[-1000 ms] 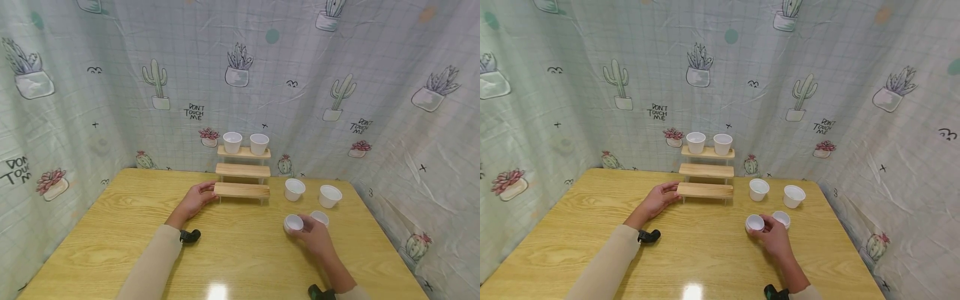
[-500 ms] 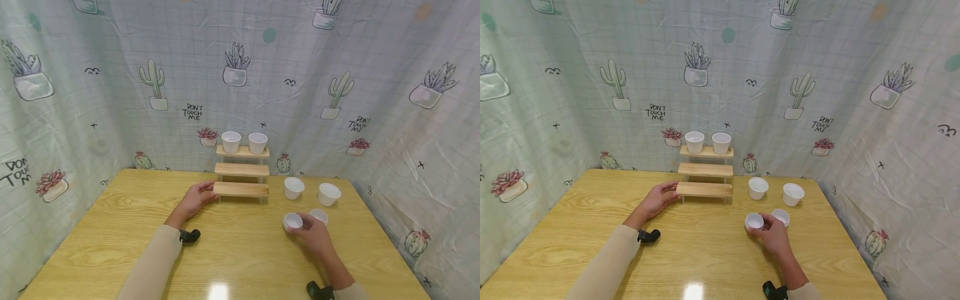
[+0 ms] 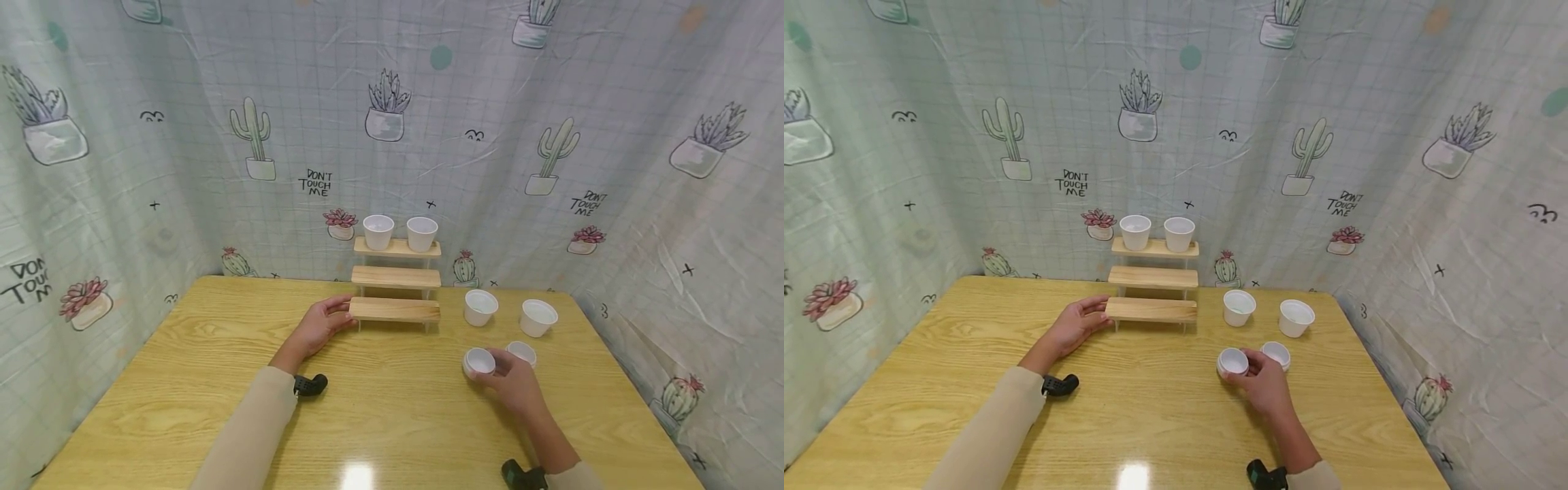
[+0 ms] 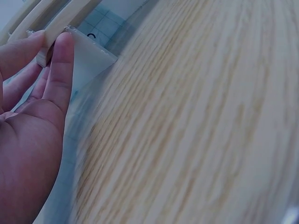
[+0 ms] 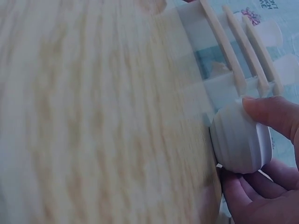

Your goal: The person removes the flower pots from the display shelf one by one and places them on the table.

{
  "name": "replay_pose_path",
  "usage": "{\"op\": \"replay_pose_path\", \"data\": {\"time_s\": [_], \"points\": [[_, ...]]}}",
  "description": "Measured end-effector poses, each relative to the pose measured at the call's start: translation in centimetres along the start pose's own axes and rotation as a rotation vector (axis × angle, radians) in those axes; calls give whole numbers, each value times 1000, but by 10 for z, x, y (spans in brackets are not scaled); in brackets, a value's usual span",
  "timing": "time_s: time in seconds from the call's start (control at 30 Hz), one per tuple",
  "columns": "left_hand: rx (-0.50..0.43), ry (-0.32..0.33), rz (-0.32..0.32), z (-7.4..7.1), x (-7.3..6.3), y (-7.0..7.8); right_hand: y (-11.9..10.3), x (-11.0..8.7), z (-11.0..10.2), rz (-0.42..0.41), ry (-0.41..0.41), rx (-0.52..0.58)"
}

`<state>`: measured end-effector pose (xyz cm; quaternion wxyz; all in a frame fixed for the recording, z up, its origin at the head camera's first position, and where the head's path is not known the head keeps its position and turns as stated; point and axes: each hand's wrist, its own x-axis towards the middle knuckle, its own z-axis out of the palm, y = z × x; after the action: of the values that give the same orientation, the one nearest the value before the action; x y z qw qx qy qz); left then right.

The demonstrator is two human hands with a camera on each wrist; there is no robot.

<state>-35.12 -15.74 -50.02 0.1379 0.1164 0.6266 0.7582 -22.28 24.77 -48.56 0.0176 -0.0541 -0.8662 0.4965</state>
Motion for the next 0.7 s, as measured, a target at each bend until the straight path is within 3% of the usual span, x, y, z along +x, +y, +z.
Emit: {"op": "replay_pose_path", "data": {"time_s": [0.7], "points": [[-26, -1, 3, -2, 2, -2, -10, -2, 7, 3, 3, 33]]}}
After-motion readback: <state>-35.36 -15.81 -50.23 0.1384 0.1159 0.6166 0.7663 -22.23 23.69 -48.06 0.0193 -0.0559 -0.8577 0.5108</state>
